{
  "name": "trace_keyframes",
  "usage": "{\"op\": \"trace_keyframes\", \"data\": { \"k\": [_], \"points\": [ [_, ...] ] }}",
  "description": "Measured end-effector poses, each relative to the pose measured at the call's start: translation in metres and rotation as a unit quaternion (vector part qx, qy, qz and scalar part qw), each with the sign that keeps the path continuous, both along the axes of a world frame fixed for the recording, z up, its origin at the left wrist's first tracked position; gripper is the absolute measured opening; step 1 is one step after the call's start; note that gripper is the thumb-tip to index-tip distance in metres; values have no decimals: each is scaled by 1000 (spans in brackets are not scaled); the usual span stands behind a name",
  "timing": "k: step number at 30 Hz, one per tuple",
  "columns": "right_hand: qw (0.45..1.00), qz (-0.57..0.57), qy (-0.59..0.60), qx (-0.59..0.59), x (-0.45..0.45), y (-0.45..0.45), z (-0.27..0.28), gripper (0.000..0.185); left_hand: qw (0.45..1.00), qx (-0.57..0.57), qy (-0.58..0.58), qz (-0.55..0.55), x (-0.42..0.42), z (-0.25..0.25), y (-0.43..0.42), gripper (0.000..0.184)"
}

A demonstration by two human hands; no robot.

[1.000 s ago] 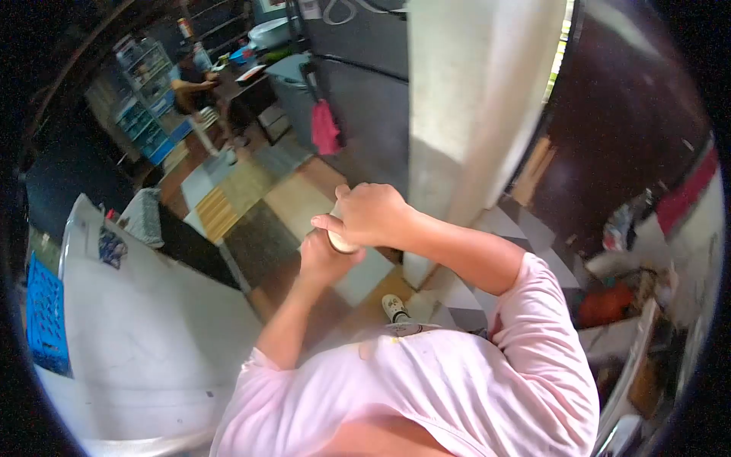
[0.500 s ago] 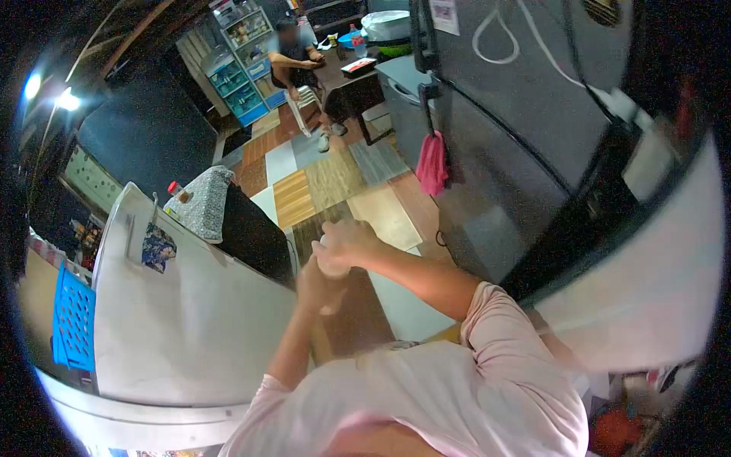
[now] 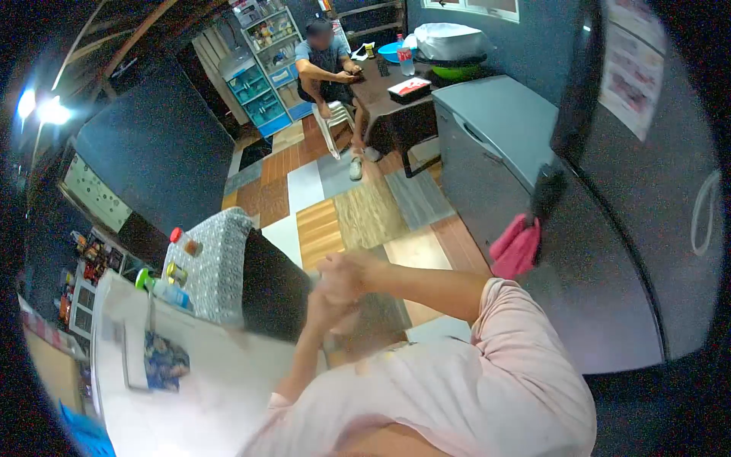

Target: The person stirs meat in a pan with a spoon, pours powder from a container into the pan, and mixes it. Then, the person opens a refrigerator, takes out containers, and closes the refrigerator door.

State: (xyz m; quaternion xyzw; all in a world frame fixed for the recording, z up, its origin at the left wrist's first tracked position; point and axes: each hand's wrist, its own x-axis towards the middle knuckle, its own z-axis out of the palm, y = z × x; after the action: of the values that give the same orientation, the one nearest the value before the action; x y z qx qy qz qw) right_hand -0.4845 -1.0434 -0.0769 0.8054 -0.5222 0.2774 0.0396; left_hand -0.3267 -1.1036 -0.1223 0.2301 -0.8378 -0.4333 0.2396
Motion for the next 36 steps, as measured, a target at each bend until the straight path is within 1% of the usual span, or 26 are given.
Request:
{"op": "trace_keyframes", "data": {
  "k": [2, 3, 5, 6, 8, 9, 10, 12, 13, 14, 16, 17, 18, 20, 21, 23, 24, 25, 26, 27, 28, 30, 31, 32, 34, 36],
  "points": [
    [999, -39, 7, 33, -6, -17, 8, 33, 996, -72, -45, 29, -8, 1, -23, 58],
    [999, -40, 3, 33, -8, -24, 9, 33, 996, -72, -49, 28, -11, -3, -33, 58],
    [989, -130, -47, 61, -18, -42, 8, 36, 998, -3, -55, 37, -28, -21, -57, 61],
    [988, -134, -53, 62, -28, -52, 6, 36, 998, -3, -60, 32, -42, -33, -70, 61],
    [983, -143, -38, 110, -56, -74, 4, 31, 985, -156, -76, 16, -75, -50, -95, 61],
    [982, -147, -39, 109, -70, -83, 10, 31, 996, -77, -49, 11, -87, -3, -88, 58],
    [982, -149, -49, 105, -80, -85, 21, 37, 996, -78, -48, 7, -100, 5, -94, 58],
    [982, -153, -59, 98, -106, -98, 37, 42, 997, 53, 48, -30, -132, 16, -111, 52],
    [980, -161, -61, 96, -120, -107, 43, 45, 993, 114, 36, -20, -146, 43, -110, 48],
    [979, -169, -65, 91, -132, -118, 46, 48, 994, 106, 33, -23, -160, 33, -125, 48],
    [981, -150, -93, 76, -169, -145, 45, 49, 999, 31, 38, 0, -195, 34, -157, 46],
    [982, -129, -121, 71, -186, -157, 43, 49, 999, 24, -26, -4, -201, 40, -171, 51],
    [981, -136, -129, 56, -206, -174, 39, 49, 994, 92, 52, -30, -217, 20, -195, 58],
    [948, -71, -287, 120, -250, -210, 18, 50, 997, -40, -55, -26, -234, 52, -210, 64],
    [918, -109, -350, 150, -271, -224, 1, 48, 997, -43, -58, -36, -244, 51, -225, 64],
    [905, -249, -295, 179, -316, -238, -20, 40, 999, -26, -10, -45, -269, 37, -262, 64],
    [919, -275, -224, 172, -347, -246, -52, 39, 999, -23, -8, -49, -283, 26, -285, 64],
    [908, -328, -170, 198, -375, -253, -84, 38, 998, -15, -4, -56, -297, 14, -311, 64],
    [889, -340, -125, 282, -393, -249, -92, 35, 998, -8, -2, -64, -308, 8, -331, 64],
    [854, -374, -109, 345, -416, -246, -121, 37, 998, -34, 26, -41, -321, 24, -335, 64],
    [806, -418, -121, 401, -418, -231, -108, 45, 998, -33, 23, -50, -341, 28, -354, 64],
    [717, -501, -69, 480, -435, -213, -126, 44, 989, -121, 51, -61, -374, 29, -389, 65],
    [742, -502, -98, 433, -444, -193, -136, 53, 990, -118, 33, -64, -390, 34, -400, 64],
    [680, -566, -195, 424, -446, -181, -131, 56, 990, -118, 20, -69, -407, 41, -413, 64],
    [645, -632, -200, 380, -462, -166, -147, 64, 988, -116, 40, -89, -444, 53, -437, 64],
    [649, -608, -292, 353, -469, -157, -157, 68, 986, -30, 53, -152, -491, 52, -470, 63]
  ]
}}
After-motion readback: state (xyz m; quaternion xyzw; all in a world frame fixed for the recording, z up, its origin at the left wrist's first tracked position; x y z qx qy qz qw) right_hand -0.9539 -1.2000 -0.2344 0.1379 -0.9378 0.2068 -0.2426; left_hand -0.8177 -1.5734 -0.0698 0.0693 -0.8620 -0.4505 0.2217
